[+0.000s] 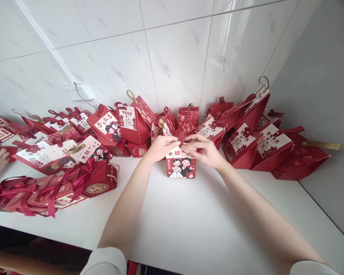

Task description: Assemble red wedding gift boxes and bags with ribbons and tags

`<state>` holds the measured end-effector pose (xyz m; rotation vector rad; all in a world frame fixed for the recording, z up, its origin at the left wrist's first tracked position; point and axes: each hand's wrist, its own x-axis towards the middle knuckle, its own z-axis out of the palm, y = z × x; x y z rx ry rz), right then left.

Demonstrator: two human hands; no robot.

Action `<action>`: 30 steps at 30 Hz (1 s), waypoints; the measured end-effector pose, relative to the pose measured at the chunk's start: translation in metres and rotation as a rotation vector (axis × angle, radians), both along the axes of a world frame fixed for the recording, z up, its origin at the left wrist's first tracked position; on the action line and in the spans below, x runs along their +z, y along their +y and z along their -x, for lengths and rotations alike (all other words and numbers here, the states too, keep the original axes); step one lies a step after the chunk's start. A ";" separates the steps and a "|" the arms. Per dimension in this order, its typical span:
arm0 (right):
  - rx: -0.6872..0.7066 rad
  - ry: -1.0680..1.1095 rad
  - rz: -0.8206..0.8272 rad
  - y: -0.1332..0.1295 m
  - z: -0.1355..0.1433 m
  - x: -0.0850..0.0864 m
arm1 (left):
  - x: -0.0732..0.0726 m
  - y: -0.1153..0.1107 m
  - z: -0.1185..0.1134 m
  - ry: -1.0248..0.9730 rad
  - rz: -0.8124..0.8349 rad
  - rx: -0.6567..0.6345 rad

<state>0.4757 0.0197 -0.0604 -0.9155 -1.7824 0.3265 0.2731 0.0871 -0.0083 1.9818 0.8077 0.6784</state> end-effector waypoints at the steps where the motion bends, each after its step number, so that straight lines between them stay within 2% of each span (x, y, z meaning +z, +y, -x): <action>1: -0.002 0.004 0.003 0.001 -0.001 -0.001 | -0.003 0.000 -0.002 -0.033 0.035 0.007; 3: 0.000 0.012 0.011 0.002 -0.002 -0.002 | -0.008 0.001 -0.007 -0.092 0.075 0.040; 7: 0.006 0.011 0.049 0.003 -0.003 -0.002 | -0.016 0.003 -0.012 -0.168 0.033 0.094; 10: -0.011 0.020 0.069 0.000 -0.001 0.004 | -0.016 0.003 -0.013 -0.186 0.020 0.051; 13: -0.114 0.092 0.038 -0.004 0.002 0.014 | -0.013 0.002 -0.012 -0.127 0.034 -0.018; 15: -0.163 0.125 0.034 -0.007 0.004 0.021 | -0.012 0.000 -0.012 -0.060 0.022 -0.017; 18: -0.111 0.122 0.109 -0.009 0.006 0.026 | -0.012 -0.002 -0.012 -0.007 0.018 0.011; 24: 0.065 0.208 0.248 -0.008 0.007 0.025 | -0.010 -0.008 -0.015 -0.032 0.057 -0.037; 30: 0.036 0.204 0.319 -0.003 0.012 0.015 | -0.012 -0.004 -0.013 -0.054 0.052 -0.024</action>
